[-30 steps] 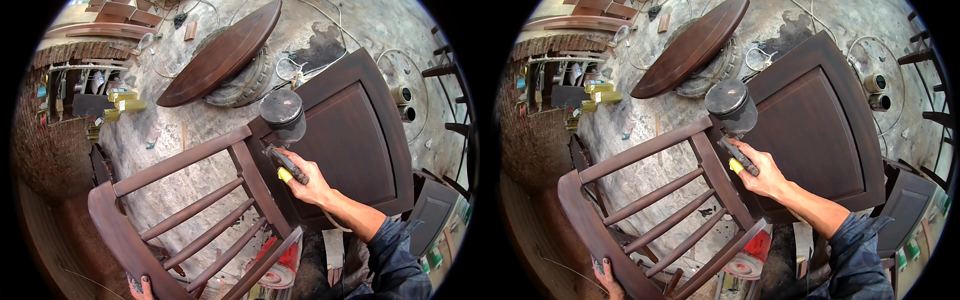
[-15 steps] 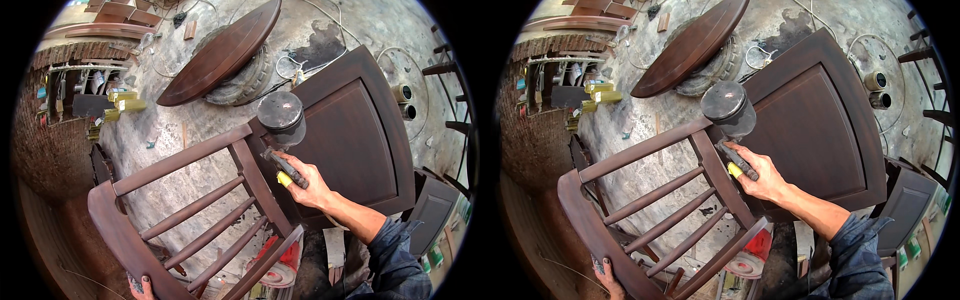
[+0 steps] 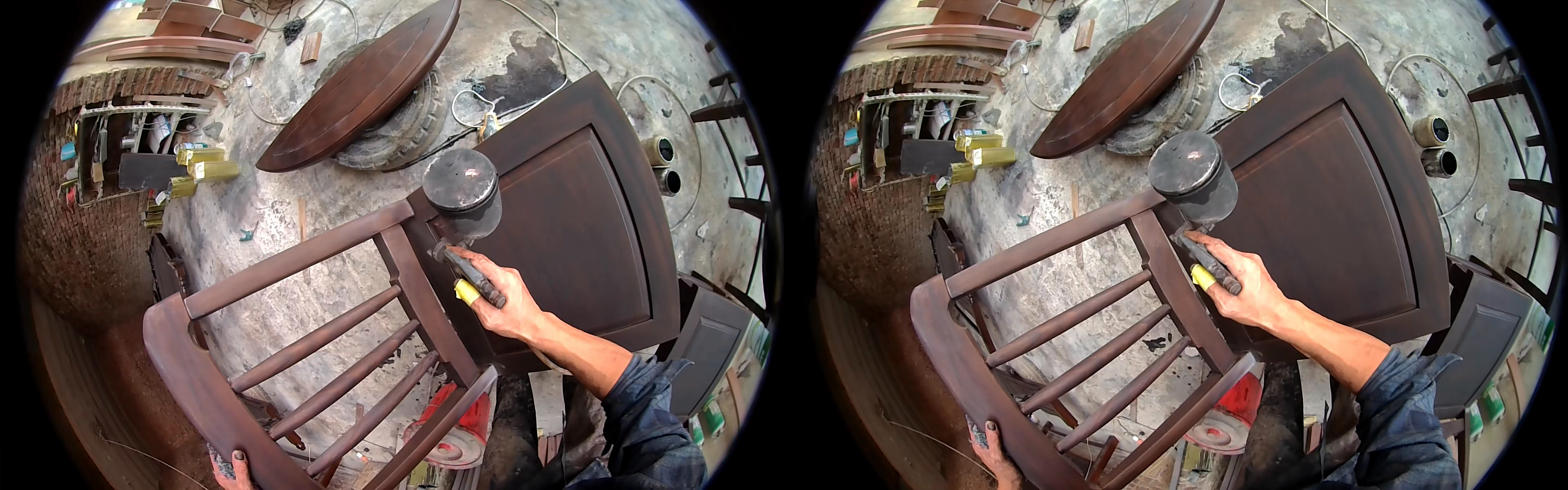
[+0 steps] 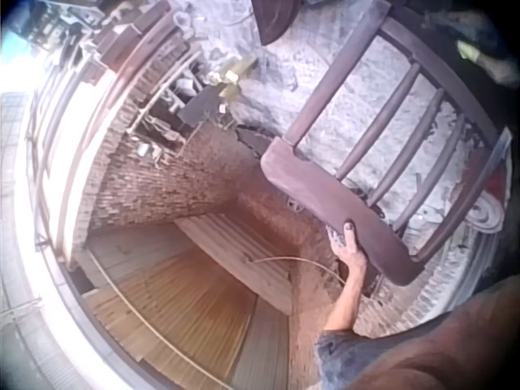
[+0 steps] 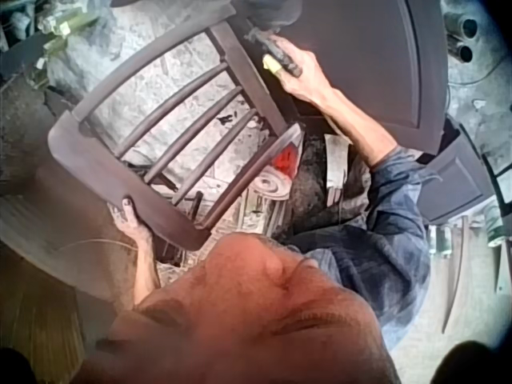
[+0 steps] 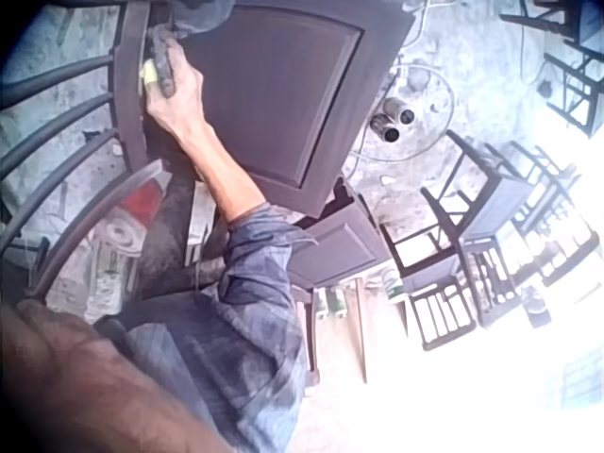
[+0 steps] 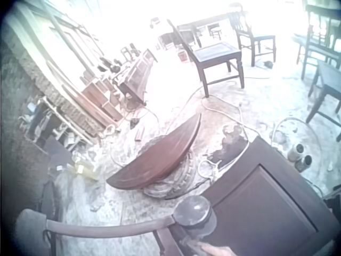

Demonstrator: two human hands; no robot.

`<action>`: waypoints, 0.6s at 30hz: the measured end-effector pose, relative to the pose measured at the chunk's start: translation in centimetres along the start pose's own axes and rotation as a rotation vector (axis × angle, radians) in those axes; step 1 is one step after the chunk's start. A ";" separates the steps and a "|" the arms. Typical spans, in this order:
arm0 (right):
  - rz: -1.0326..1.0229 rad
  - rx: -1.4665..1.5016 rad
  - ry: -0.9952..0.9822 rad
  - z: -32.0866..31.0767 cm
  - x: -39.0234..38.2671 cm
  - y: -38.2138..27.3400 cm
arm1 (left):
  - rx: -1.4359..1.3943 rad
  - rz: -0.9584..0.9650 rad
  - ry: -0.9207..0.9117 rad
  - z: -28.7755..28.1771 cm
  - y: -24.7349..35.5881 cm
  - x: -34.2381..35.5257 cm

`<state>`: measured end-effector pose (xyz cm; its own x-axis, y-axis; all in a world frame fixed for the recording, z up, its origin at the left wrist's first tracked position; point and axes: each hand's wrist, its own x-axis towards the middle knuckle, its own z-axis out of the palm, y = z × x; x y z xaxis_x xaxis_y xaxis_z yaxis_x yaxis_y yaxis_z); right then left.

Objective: The person uses a spray gun to apply dark paint to wooden chairs in a workshop. They move between chairs, repositioning them to cover different surfaces, and continue spraying until the clip ends.

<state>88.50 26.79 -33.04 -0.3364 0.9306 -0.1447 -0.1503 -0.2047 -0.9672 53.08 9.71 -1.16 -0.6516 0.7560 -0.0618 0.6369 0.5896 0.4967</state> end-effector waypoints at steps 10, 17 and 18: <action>-0.148 0.006 -0.030 0.6 -0.1 -0.2 | 0.075 0.006 0.044 0.1 0.0 0.0; -0.124 -0.025 0.036 0.3 -0.1 0.0 | 0.003 -0.042 0.023 0.5 0.7 -0.1; -0.133 -0.026 0.038 0.4 0.0 0.0 | -0.013 -0.054 0.032 0.6 0.6 -0.1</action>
<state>88.08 26.65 -32.98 -0.2793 0.9600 -0.0220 -0.1665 -0.0710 -0.9835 53.81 10.15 -1.31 -0.6977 0.7137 -0.0614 0.5953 0.6254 0.5045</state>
